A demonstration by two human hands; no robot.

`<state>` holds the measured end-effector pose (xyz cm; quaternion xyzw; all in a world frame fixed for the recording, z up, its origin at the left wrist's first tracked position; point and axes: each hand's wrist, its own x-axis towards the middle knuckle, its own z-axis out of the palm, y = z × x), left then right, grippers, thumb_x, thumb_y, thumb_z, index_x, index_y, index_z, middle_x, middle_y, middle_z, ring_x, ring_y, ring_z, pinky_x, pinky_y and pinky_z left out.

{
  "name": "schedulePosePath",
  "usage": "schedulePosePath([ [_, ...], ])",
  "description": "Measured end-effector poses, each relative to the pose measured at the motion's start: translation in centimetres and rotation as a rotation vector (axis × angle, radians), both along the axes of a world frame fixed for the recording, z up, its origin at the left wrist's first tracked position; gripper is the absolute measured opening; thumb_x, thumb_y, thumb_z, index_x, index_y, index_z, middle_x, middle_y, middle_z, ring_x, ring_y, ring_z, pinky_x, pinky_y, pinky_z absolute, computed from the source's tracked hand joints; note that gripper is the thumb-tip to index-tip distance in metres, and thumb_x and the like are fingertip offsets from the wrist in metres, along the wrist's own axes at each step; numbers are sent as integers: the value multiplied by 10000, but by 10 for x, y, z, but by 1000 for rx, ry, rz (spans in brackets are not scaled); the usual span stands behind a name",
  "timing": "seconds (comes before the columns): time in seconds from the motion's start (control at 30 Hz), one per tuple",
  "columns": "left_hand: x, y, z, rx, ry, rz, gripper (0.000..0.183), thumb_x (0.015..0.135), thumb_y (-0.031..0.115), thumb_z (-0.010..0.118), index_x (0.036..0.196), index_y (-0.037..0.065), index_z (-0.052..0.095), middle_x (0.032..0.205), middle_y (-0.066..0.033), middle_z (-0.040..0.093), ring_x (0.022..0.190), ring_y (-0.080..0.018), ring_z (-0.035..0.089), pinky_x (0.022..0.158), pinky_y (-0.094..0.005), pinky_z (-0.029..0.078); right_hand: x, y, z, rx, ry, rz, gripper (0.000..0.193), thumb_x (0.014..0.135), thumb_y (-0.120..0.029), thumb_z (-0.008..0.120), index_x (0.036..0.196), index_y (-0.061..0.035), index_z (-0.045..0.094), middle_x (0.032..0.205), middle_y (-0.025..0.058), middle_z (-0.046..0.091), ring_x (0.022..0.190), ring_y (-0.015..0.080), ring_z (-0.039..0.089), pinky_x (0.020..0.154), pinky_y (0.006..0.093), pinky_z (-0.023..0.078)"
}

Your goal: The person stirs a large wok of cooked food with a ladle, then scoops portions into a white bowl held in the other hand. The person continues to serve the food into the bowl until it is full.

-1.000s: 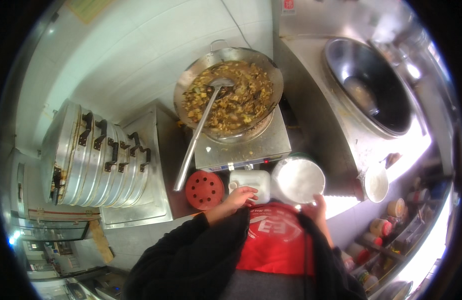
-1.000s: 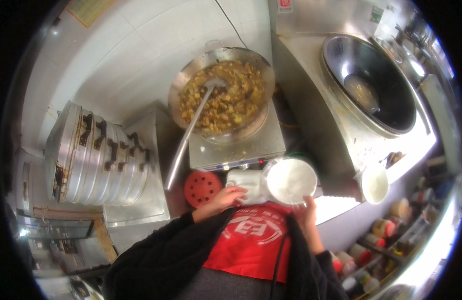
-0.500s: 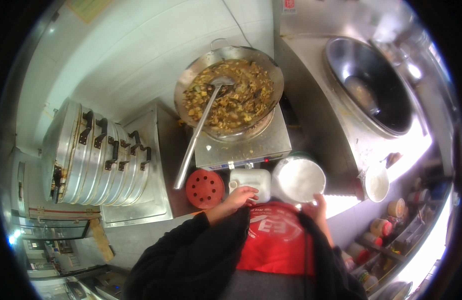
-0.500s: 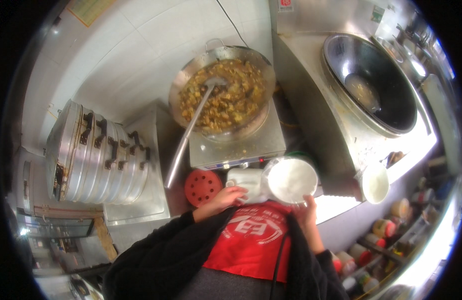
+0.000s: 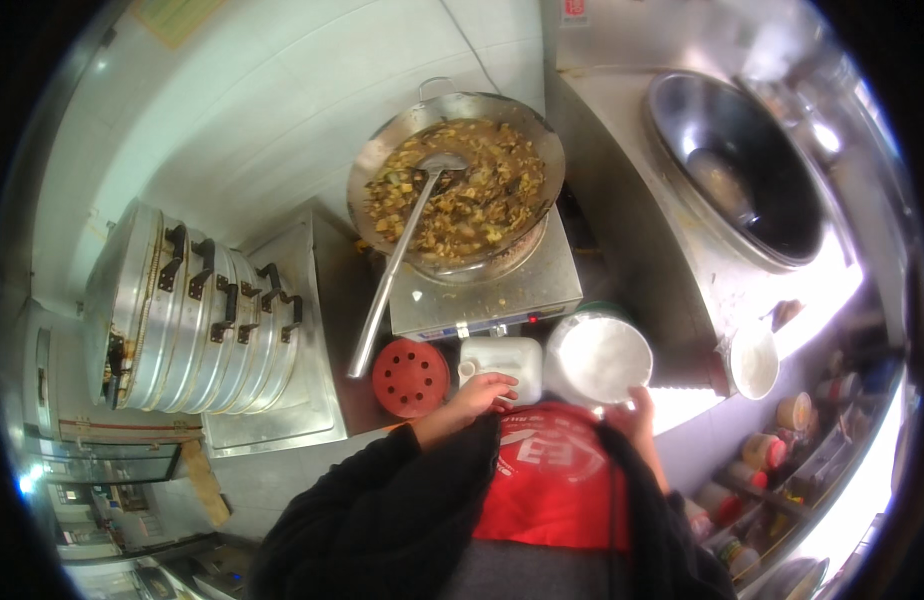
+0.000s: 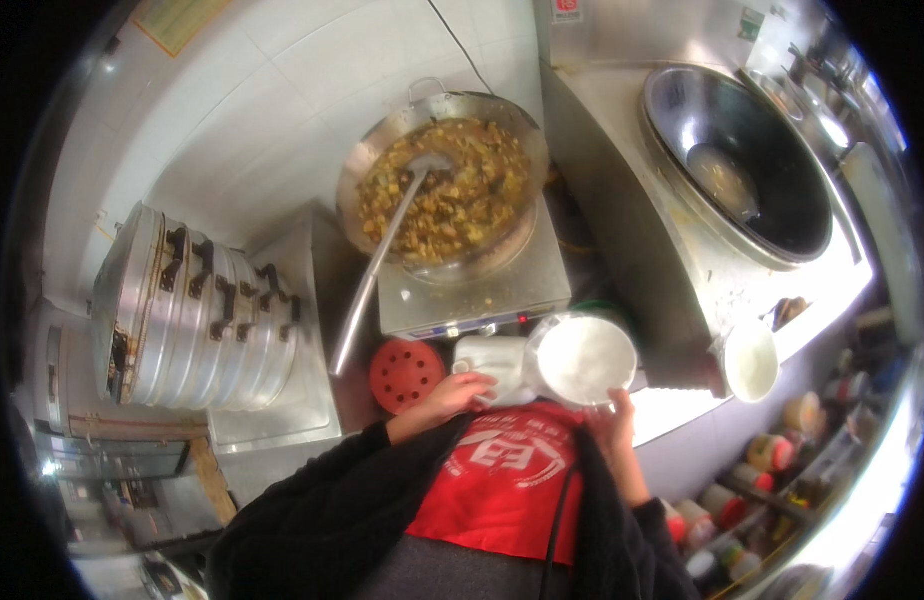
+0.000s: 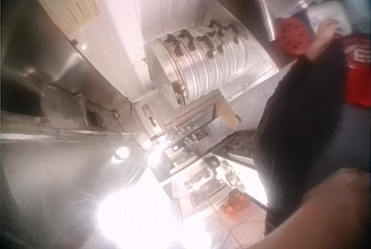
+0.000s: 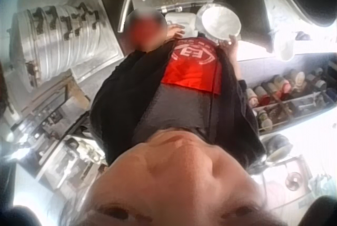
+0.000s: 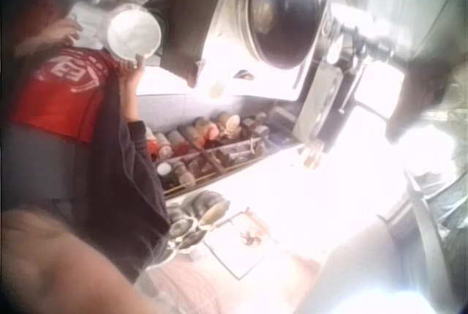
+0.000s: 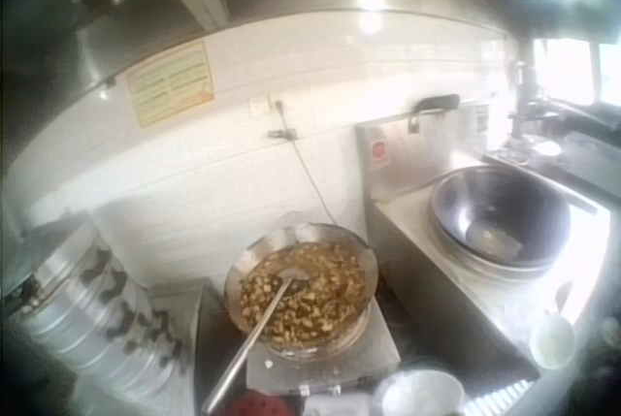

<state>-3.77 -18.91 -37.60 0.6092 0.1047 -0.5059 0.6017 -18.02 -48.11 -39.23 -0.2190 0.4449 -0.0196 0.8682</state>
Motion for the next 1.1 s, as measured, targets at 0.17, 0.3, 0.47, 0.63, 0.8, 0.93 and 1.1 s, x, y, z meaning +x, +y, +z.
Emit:
schedulePosePath([
  [0.17,0,1,1,4,16,21,312,944,100,521,1239,34,599,1069,-116,668,836,-185,656,753,-284,534,-1,0,2,-30,37,19,569,795,-356,653,1274,-121,457,1111,146,546,880,252,556,762,348,510],
  [0.3,-1,3,-2,-5,17,36,315,940,95,519,1239,32,598,1073,-119,668,838,-187,656,743,-287,532,-3,0,0,-52,73,17,571,794,-366,651,1274,-123,462,1095,145,551,859,253,559,755,352,513],
  [0.47,1,2,-8,28,36,9,326,961,117,542,1275,56,605,1126,-108,665,861,-190,649,744,-290,531,-9,0,5,-75,101,122,569,800,-378,642,1275,-120,464,1062,145,566,843,257,567,757,363,512],
  [0.63,1,-6,-13,33,35,2,327,928,91,527,1245,45,593,1058,-113,684,806,-188,661,733,-295,532,-19,5,14,-245,118,157,575,857,-453,580,1309,-119,462,929,123,587,765,226,573,688,328,499],
  [0.8,20,-10,-18,75,26,49,307,943,122,518,1232,61,602,1054,-94,688,830,-180,671,743,-294,537,-19,-2,7,-200,199,59,546,822,-387,613,1249,-92,443,966,157,574,758,276,577,684,372,510],
  [0.93,32,-9,-25,52,6,93,299,956,146,513,1231,74,606,1050,-83,688,851,-179,675,746,-299,538,-21,-1,3,-336,133,109,501,830,-383,615,1216,-109,452,959,167,568,752,284,576,677,364,512],
  [1.1,27,-15,-32,68,61,84,293,962,151,511,1229,82,610,1053,-84,688,859,-186,676,742,-301,537,-11,-5,7,-306,102,48,481,831,-365,628,1210,-125,455,969,164,561,754,293,575,675,379,515],
])
